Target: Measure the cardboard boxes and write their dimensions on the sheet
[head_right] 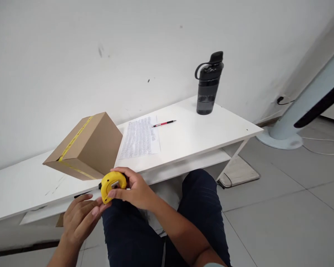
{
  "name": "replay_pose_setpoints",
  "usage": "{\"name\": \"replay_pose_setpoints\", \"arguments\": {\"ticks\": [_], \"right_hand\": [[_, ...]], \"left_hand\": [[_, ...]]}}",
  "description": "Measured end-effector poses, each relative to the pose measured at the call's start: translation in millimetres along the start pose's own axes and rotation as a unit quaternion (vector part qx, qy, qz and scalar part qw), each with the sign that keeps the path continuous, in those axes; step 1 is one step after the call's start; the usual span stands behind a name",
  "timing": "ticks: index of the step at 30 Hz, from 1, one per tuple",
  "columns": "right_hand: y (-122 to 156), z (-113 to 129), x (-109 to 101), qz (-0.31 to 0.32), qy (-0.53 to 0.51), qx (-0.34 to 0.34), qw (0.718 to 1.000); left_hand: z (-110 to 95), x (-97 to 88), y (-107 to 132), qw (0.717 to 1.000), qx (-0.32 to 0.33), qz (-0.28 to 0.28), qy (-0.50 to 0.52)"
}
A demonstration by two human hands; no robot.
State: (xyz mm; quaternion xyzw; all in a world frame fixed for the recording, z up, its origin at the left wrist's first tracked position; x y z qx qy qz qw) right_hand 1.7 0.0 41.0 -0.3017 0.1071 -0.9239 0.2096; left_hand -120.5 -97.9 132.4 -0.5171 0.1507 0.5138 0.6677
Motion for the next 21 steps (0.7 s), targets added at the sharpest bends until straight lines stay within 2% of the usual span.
{"name": "replay_pose_setpoints", "arguments": {"ticks": [3,5,7,9,11,13,15,16,18,21], "right_hand": [[7.1,-8.0,-8.4,-0.028,-0.042,0.018,0.999],[13.6,-3.3,-20.8,-0.059,-0.045,0.009,0.997],[22.7,4.9,-36.5,-0.095,-0.032,-0.006,0.995],[33.2,13.0,-52.0,-0.131,-0.006,-0.016,0.991],[43.7,21.0,-65.7,-0.164,0.026,-0.027,0.986],[53.3,28.8,-77.4,-0.196,0.05,-0.042,0.978],[60.6,35.4,-86.5,-0.219,0.064,-0.06,0.972],[63.1,38.2,-90.3,-0.227,0.069,-0.068,0.969],[65.7,41.9,-96.0,-0.233,0.078,-0.082,0.966],[66.6,43.2,-103.1,-0.235,0.081,-0.097,0.964]], "left_hand": [[5.7,17.7,-14.4,1.0,-0.026,-0.003,0.007],[15.8,31.1,-27.0,0.998,-0.041,0.041,-0.018],[34.8,43.5,-43.5,0.99,-0.08,0.098,-0.056],[70.8,49.7,-57.9,0.968,-0.183,0.144,-0.096],[116.3,45.9,-60.4,0.921,-0.324,0.169,-0.132],[155.1,39.1,-49.2,0.863,-0.44,0.197,-0.15],[180.0,36.8,-31.0,0.824,-0.494,0.242,-0.136],[187.4,35.4,-21.1,0.816,-0.503,0.259,-0.123],[194.8,28.2,-1.4,0.82,-0.499,0.263,-0.097],[194.9,10.1,26.3,0.848,-0.469,0.238,-0.057]]}}
Point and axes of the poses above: each hand's wrist, its own y-axis away from the middle knuckle, its own x-axis out of the palm, z = x × y, the point moved 10 cm from there along -y, towards the middle knuckle, and after that the axes turned 12 degrees about z, right-handed, at the moved point
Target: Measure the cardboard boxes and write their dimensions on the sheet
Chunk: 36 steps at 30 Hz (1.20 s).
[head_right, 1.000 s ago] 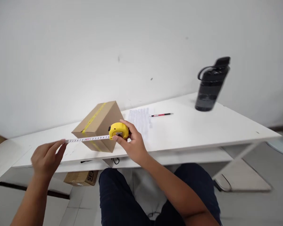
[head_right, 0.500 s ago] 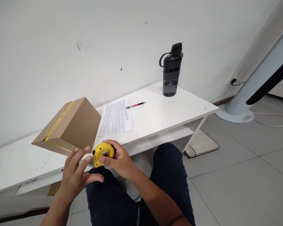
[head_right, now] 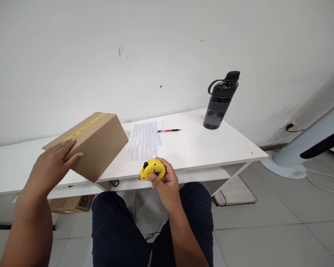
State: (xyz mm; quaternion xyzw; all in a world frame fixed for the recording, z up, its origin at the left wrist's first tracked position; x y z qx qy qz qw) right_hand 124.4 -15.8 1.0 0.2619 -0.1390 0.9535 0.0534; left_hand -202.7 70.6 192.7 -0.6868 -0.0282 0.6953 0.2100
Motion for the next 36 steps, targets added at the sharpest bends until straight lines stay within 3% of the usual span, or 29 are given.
{"name": "replay_pose_setpoints", "arguments": {"ticks": [7,11,13,15,16,18,20,23,25,27,29,32,34,36], "right_hand": [[-2.4,-11.6,-1.1,0.001,0.009,0.002,1.0],[-4.5,-11.3,12.3,0.021,0.021,0.005,1.0],[-4.5,-4.7,26.0,0.037,0.029,-0.001,0.999],[-2.6,2.7,47.1,0.068,0.04,0.001,0.997],[-0.9,5.7,60.4,0.09,0.041,0.005,0.995],[4.0,10.3,90.1,0.144,0.034,0.01,0.989],[9.7,16.3,118.4,0.201,0.025,-0.007,0.979],[14.7,23.5,147.0,0.268,0.043,-0.04,0.962],[9.6,26.7,151.3,0.281,0.072,-0.043,0.956],[-6.4,35.2,141.5,0.255,0.11,-0.051,0.959],[-32.1,52.2,118.9,0.193,0.14,-0.083,0.968],[-76.6,75.4,74.6,0.088,0.148,-0.146,0.974],[-103.9,77.3,51.9,0.058,0.154,-0.16,0.973],[-124.1,72.6,37.1,0.047,0.163,-0.158,0.973]], "left_hand": [[39.9,-10.3,43.5,0.993,0.103,-0.015,0.047],[38.9,-9.9,59.1,0.99,0.126,-0.059,0.036],[20.1,-16.8,74.3,0.983,0.124,-0.135,-0.012],[-17.9,-25.4,99.3,0.961,0.153,-0.224,-0.056],[-42.6,-26.3,112.7,0.948,0.198,-0.244,-0.051],[-87.4,-25.4,135.2,0.927,0.292,-0.235,0.002],[-118.6,-28.0,154.0,0.902,0.365,-0.227,0.045],[-128.3,-33.0,166.8,0.885,0.411,-0.209,0.068],[-112.1,-33.7,166.6,0.895,0.399,-0.196,0.042],[-77.5,-37.5,163.0,0.911,0.348,-0.221,0.001],[-27.7,-47.9,159.7,0.916,0.269,-0.296,-0.023],[53.3,-60.5,155.0,0.902,0.131,-0.41,-0.043],[102.4,-56.8,139.7,0.92,0.037,-0.39,-0.03],[138.8,-47.7,127.0,0.939,-0.032,-0.343,-0.008]]}}
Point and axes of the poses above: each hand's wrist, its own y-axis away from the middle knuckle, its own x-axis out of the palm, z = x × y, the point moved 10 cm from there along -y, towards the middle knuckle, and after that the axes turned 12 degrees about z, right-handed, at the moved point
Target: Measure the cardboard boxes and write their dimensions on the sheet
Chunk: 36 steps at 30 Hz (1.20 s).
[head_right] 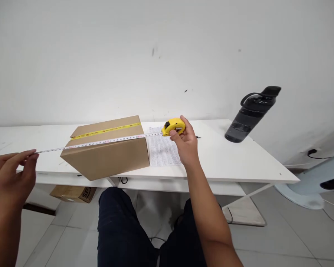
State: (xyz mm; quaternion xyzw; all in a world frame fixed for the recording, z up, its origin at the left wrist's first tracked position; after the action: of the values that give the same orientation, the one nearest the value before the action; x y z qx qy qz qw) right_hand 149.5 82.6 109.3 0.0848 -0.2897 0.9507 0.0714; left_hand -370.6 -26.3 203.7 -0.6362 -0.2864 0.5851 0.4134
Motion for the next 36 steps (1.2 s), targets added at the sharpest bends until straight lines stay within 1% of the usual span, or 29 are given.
{"name": "replay_pose_setpoints", "arguments": {"ticks": [2,3,5,7,8,11,12,14,16,18,20,23,27,29,30,31,32,34,36], "right_hand": [[-7.5,-8.7,-5.7,-0.005,0.008,0.001,1.0],[-9.0,-9.6,-5.9,-0.006,0.012,-0.002,1.0],[-10.0,-7.4,0.3,0.002,0.024,-0.007,1.0],[-10.7,-3.7,15.9,0.036,0.038,-0.005,0.999],[-11.2,-2.2,26.0,0.062,0.046,-0.001,0.997],[-12.3,1.3,53.5,0.136,0.072,0.009,0.988],[-12.7,2.0,59.3,0.152,0.077,0.011,0.985],[-13.8,2.8,65.2,0.17,0.074,0.013,0.983],[-14.6,2.9,65.3,0.173,0.063,0.014,0.983],[-14.8,1.8,62.7,0.167,0.058,0.017,0.984],[-14.6,0.0,61.2,0.162,0.059,0.021,0.985],[-14.7,2.0,60.1,0.151,0.063,0.01,0.986],[-8.3,18.7,55.9,0.131,0.07,-0.025,0.989],[3.9,31.8,49.7,0.111,0.07,-0.048,0.99],[13.0,37.8,46.0,0.099,0.069,-0.058,0.991],[23.8,41.8,43.2,0.092,0.067,-0.062,0.992],[36.1,43.4,41.6,0.091,0.061,-0.058,0.992],[63.3,38.4,45.6,0.111,0.039,-0.023,0.993],[92.1,26.1,60.3,0.161,0.004,0.036,0.986]], "left_hand": [[18.7,10.5,0.7,0.999,-0.035,0.033,0.004],[22.7,13.2,2.1,0.998,-0.041,0.04,0.008],[21.3,15.6,4.8,0.998,-0.032,0.044,0.022],[10.0,17.1,6.1,0.998,-0.005,0.052,0.036],[0.9,19.3,6.1,0.997,0.015,0.066,0.045],[-32.9,31.2,5.0,0.985,0.072,0.135,0.076],[-42.7,34.0,4.2,0.982,0.081,0.15,0.082],[-54.4,36.0,1.1,0.982,0.075,0.153,0.082],[-56.1,36.8,-2.4,0.985,0.052,0.145,0.076],[-53.3,39.0,-4.5,0.986,0.033,0.147,0.075],[-49.8,40.0,-4.9,0.985,0.026,0.149,0.081],[-44.6,37.5,-4.4,0.987,0.016,0.136,0.089],[-42.2,32.2,-4.0,0.99,0.007,0.116,0.084],[-48.5,25.3,-3.0,0.991,0.019,0.107,0.077],[-57.7,19.3,-1.4,0.991,0.043,0.1,0.074],[-72.1,11.7,1.7,0.99,0.081,0.089,0.072],[-91.3,3.4,6.9,0.986,0.13,0.077,0.074],[-139.2,-9.9,23.6,0.964,0.24,0.069,0.094],[-188.7,-15.0,42.7,0.936,0.323,0.079,0.116]]}}
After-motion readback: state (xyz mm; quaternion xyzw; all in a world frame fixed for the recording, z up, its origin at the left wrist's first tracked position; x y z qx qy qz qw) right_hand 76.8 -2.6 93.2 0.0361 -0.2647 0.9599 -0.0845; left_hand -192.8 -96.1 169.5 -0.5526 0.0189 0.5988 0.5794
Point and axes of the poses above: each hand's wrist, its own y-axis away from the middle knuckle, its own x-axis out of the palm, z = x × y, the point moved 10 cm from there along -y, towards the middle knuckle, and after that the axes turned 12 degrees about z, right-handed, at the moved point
